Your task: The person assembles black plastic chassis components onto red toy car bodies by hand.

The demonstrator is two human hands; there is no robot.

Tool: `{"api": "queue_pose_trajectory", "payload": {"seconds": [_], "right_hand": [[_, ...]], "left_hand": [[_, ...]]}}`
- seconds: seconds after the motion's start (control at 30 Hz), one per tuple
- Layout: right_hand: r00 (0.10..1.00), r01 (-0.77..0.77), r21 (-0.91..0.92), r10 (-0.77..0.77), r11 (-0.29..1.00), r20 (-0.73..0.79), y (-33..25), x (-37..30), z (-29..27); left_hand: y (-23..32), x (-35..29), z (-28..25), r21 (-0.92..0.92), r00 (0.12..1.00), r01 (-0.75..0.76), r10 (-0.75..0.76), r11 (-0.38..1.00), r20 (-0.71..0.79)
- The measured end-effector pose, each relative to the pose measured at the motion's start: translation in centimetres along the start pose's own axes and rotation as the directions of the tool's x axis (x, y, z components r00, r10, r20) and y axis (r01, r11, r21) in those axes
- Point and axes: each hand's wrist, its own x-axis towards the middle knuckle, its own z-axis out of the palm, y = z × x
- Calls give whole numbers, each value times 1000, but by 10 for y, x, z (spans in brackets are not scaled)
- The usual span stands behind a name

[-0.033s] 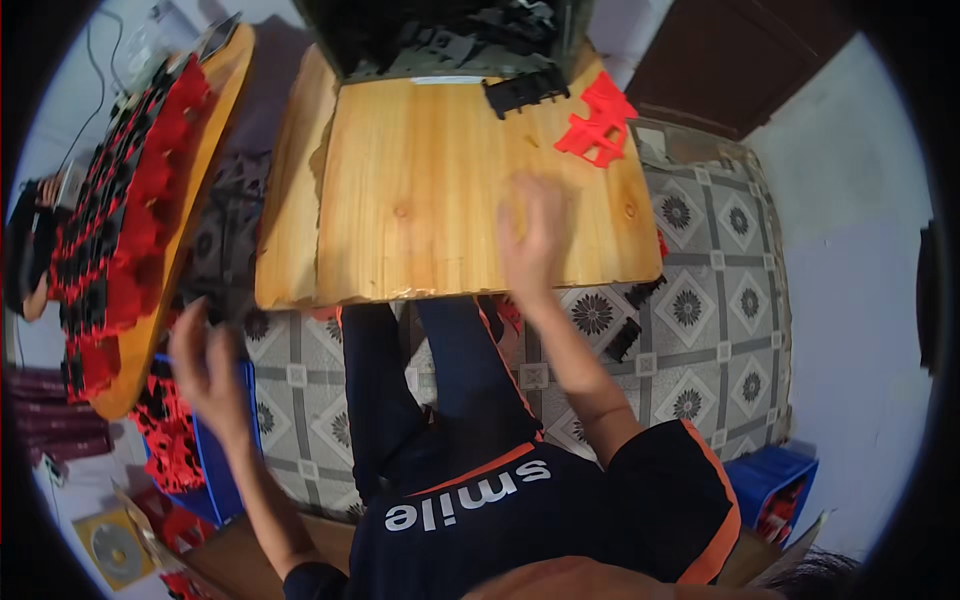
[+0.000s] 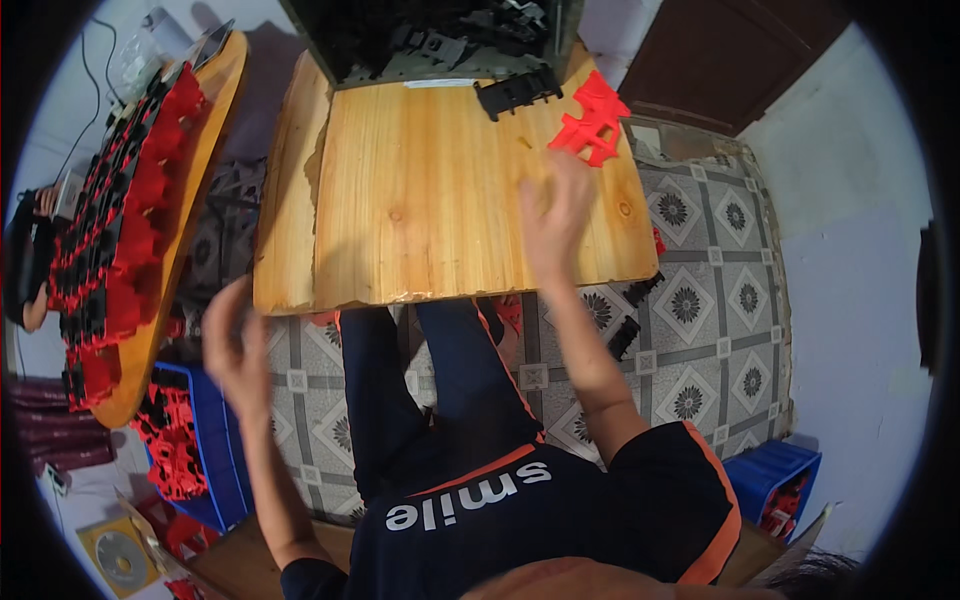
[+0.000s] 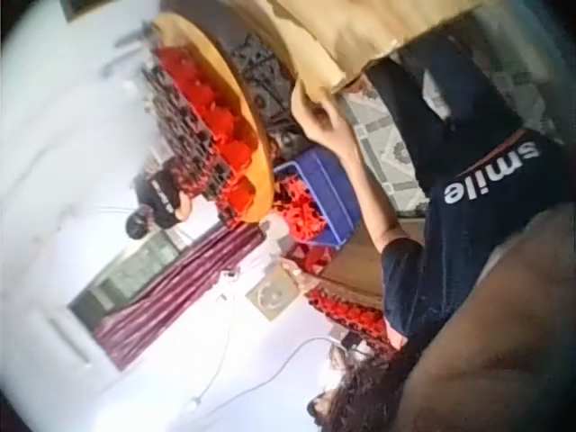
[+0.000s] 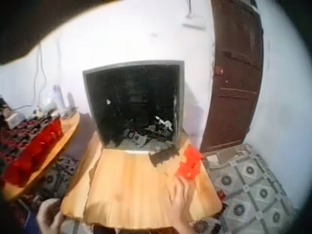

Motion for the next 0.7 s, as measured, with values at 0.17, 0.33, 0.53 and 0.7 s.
{"api": "queue_pose_trajectory", "payload": {"seconds": [0.17,0.33,0.53,0.7], "right_hand": [[994,-91,-248,105,964,42,115,67,-21],[844,-516,404,368,755,390,87,34,-8],[620,-272,522,-268,808,737,8,29,-10],[906,-129,177,44,976,420,72,120,48]], "left_hand": [[28,21,141,-153,867,-277,315,949,386],[33,17,198,-605,831,445,-52,661,554],[36,47,212,-635,642,764,-223,111,734],[41,49,200,-651,691,722,-270,234,670]]}}
